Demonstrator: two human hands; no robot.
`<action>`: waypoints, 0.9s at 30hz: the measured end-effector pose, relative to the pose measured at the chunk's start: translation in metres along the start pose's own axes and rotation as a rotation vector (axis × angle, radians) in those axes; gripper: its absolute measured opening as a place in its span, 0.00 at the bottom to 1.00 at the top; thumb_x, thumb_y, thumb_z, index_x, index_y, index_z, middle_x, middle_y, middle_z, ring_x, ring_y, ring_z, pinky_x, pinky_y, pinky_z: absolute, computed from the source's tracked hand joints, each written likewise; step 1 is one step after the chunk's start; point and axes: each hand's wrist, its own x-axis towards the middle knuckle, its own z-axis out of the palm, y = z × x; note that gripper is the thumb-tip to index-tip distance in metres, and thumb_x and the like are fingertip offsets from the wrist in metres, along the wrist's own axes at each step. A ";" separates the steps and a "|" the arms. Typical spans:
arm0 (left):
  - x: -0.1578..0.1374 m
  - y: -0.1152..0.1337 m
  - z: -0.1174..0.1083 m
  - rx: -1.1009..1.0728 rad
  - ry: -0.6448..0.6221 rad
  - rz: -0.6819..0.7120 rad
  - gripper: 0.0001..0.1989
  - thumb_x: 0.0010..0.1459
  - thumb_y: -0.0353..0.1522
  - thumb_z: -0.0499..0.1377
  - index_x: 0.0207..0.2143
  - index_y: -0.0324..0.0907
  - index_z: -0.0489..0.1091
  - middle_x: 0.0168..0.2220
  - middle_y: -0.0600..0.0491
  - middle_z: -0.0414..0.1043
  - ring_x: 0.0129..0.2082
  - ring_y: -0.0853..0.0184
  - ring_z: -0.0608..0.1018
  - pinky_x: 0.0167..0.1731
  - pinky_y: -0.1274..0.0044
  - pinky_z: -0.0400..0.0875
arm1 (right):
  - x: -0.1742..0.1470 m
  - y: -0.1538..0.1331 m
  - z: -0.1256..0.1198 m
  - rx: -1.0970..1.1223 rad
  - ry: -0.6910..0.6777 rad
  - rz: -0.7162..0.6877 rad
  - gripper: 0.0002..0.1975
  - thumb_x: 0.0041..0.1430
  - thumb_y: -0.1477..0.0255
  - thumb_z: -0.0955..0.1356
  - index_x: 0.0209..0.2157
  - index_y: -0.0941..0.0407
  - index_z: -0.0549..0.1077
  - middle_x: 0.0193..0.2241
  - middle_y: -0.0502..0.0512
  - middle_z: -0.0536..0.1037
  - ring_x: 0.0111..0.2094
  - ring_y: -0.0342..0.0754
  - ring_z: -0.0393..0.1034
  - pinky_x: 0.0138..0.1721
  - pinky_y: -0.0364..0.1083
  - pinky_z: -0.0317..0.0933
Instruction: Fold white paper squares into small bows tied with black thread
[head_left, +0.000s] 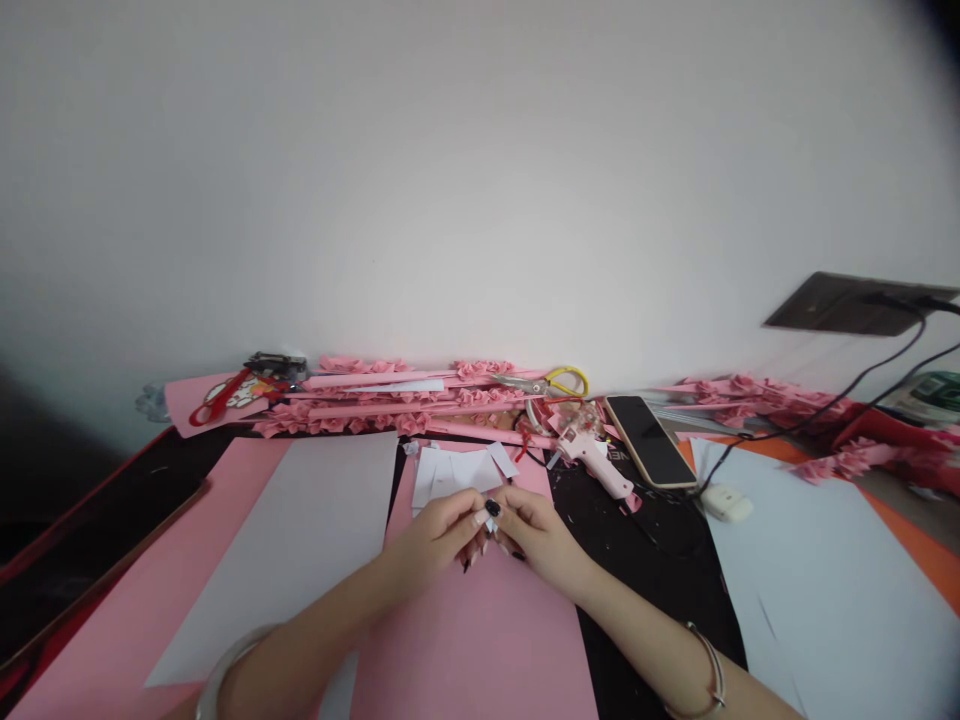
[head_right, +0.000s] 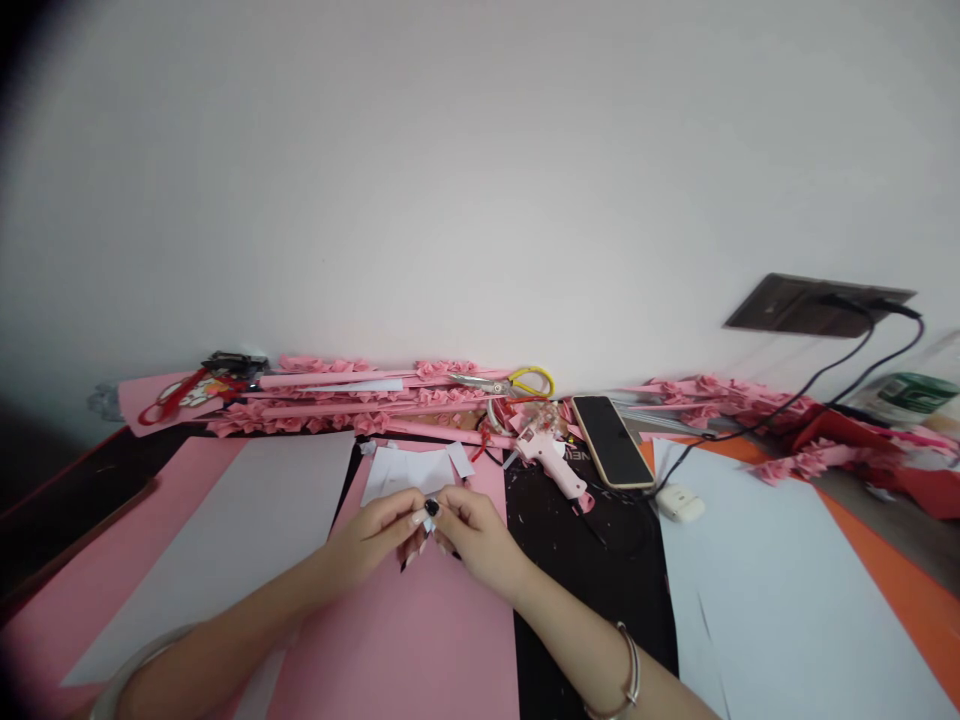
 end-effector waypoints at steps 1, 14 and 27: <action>0.000 0.000 0.000 -0.004 0.003 -0.002 0.12 0.61 0.35 0.46 0.26 0.41 0.59 0.23 0.58 0.62 0.23 0.72 0.66 0.26 0.79 0.62 | 0.000 0.000 0.000 -0.010 0.009 -0.002 0.18 0.57 0.59 0.63 0.21 0.57 0.61 0.16 0.44 0.59 0.17 0.38 0.49 0.19 0.39 0.44; 0.000 0.000 0.000 -0.063 -0.013 0.024 0.12 0.61 0.35 0.47 0.26 0.40 0.61 0.24 0.56 0.65 0.25 0.70 0.69 0.29 0.77 0.64 | -0.002 -0.002 0.001 -0.100 0.049 -0.009 0.20 0.59 0.60 0.61 0.19 0.57 0.61 0.14 0.44 0.58 0.17 0.38 0.50 0.19 0.40 0.45; -0.001 0.002 0.002 0.272 0.067 0.077 0.12 0.61 0.33 0.46 0.26 0.41 0.61 0.24 0.57 0.63 0.27 0.70 0.68 0.30 0.78 0.60 | -0.004 0.002 -0.001 -0.165 0.023 -0.014 0.15 0.62 0.67 0.58 0.24 0.57 0.61 0.16 0.44 0.58 0.17 0.38 0.48 0.20 0.39 0.45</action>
